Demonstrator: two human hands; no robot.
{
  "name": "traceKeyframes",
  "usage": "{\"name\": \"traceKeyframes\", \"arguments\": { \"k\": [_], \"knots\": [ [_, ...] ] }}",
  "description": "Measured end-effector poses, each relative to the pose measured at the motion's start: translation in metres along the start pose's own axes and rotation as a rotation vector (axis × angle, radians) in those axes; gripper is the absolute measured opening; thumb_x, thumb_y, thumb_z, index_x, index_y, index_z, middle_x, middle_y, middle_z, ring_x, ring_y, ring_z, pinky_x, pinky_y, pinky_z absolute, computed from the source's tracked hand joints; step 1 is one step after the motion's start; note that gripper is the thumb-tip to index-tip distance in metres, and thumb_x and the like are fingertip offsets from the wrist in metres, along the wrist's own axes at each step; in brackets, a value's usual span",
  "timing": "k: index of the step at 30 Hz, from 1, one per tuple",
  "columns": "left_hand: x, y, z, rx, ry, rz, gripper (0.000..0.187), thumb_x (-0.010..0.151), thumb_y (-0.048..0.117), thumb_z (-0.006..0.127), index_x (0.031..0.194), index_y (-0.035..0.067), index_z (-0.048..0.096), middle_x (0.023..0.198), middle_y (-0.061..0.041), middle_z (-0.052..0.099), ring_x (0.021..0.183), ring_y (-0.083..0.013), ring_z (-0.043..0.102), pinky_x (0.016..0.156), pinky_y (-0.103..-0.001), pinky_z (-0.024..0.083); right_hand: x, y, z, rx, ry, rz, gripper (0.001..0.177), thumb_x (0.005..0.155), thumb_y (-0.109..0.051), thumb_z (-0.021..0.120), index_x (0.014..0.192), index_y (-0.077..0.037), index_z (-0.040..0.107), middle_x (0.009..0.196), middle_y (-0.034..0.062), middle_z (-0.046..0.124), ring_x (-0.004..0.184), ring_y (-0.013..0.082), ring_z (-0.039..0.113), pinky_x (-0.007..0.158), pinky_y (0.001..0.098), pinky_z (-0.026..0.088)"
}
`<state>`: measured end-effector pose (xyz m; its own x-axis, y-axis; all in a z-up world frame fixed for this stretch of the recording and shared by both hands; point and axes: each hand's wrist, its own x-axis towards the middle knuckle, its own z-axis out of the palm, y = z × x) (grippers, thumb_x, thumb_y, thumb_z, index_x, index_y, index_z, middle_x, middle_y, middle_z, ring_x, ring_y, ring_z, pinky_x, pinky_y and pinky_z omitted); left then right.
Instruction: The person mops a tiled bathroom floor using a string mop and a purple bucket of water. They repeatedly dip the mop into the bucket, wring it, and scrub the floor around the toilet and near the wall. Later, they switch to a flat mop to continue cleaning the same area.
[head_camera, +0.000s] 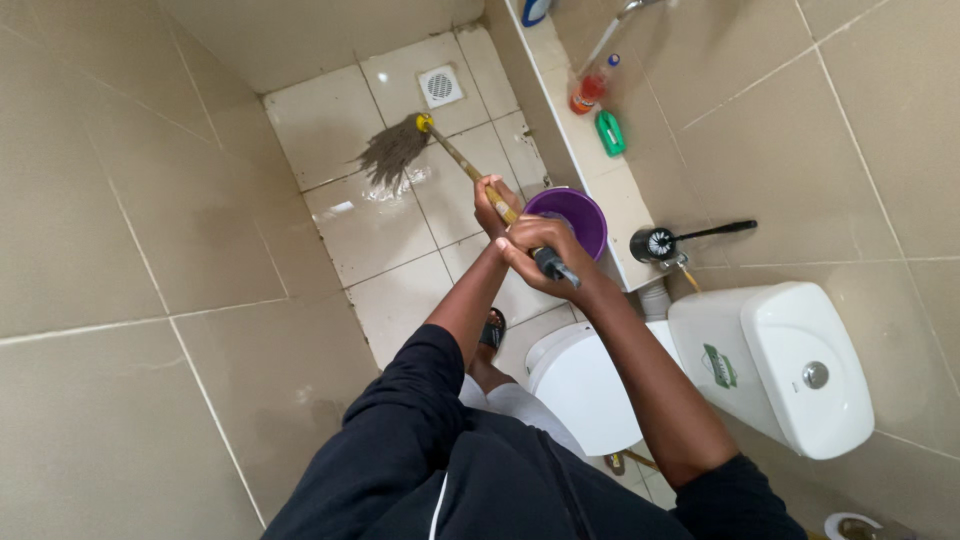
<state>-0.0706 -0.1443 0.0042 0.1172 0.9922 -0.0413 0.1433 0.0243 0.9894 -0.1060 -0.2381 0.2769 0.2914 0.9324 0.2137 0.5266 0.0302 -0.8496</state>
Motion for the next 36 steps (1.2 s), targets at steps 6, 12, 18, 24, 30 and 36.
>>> {"name": "traceKeyframes", "arguments": {
  "k": [6, 12, 18, 24, 30, 36],
  "knots": [
    [-0.012, 0.01, -0.046, -0.02, -0.62, -0.085, 0.023, 0.103, 0.033, 0.057, 0.104, 0.012, 0.065, 0.086, -0.013, 0.074, 0.072, -0.0246, 0.072, 0.064, -0.038, 0.058, -0.03, -0.014, 0.04, -0.072, 0.224, 0.126, 0.04, 0.097, -0.004, 0.064, 0.061, -0.002, 0.046, 0.059, 0.008, 0.047, 0.057, 0.0195, 0.047, 0.063, 0.0357, 0.043],
    [-0.03, 0.067, -0.115, 0.363, -0.789, 0.57, 0.026, 0.102, 0.038, 0.065, 0.097, 0.014, 0.072, 0.115, -0.028, 0.063, 0.091, -0.0402, 0.069, 0.074, -0.043, 0.058, -0.054, -0.069, 0.067, -0.113, 0.357, 0.112, 0.036, 0.098, -0.008, 0.065, 0.066, -0.003, 0.048, 0.062, 0.0079, 0.048, 0.061, 0.0196, 0.048, 0.063, 0.0362, 0.043],
    [-0.035, 0.097, -0.121, 0.452, -1.414, 0.568, 0.04, 0.099, 0.04, 0.065, 0.074, 0.008, 0.063, 0.082, -0.01, 0.07, 0.083, -0.0299, 0.07, 0.085, -0.041, 0.056, -0.108, -0.088, 0.062, 0.041, 0.648, 0.236, 0.032, 0.103, -0.015, 0.057, 0.073, -0.006, 0.05, 0.074, 0.0051, 0.052, 0.063, 0.0149, 0.05, 0.059, 0.0318, 0.044],
    [-0.051, 0.099, -0.126, 0.504, -1.365, 0.681, 0.029, 0.097, 0.03, 0.066, 0.076, 0.009, 0.066, 0.085, -0.01, 0.07, 0.087, -0.0324, 0.066, 0.079, -0.047, 0.052, -0.158, -0.076, 0.044, 0.397, 0.753, 0.134, 0.04, 0.113, -0.03, 0.052, 0.081, -0.006, 0.05, 0.081, 0.0067, 0.052, 0.084, 0.0165, 0.049, 0.106, 0.042, 0.042],
    [-0.054, 0.038, -0.169, 0.44, -1.017, 0.645, 0.022, 0.096, 0.02, 0.067, 0.079, 0.007, 0.067, 0.082, -0.012, 0.068, 0.087, -0.0342, 0.064, 0.083, -0.048, 0.051, -0.186, -0.019, 0.082, 0.615, 0.687, 0.118, 0.042, 0.112, -0.033, 0.053, 0.079, -0.007, 0.049, 0.08, 0.0074, 0.052, 0.086, 0.018, 0.051, 0.11, 0.0453, 0.037],
    [-0.068, 0.003, -0.198, 0.511, -0.662, 0.482, 0.025, 0.086, 0.016, 0.073, 0.072, 0.001, 0.06, 0.08, -0.018, 0.059, 0.086, -0.0396, 0.059, 0.08, -0.049, 0.048, -0.171, -0.006, 0.087, 0.731, 0.618, 0.226, 0.042, 0.112, -0.025, 0.043, 0.073, -0.008, 0.047, 0.073, 0.0062, 0.051, 0.078, 0.0199, 0.052, 0.107, 0.0449, 0.042]
  ]
}}
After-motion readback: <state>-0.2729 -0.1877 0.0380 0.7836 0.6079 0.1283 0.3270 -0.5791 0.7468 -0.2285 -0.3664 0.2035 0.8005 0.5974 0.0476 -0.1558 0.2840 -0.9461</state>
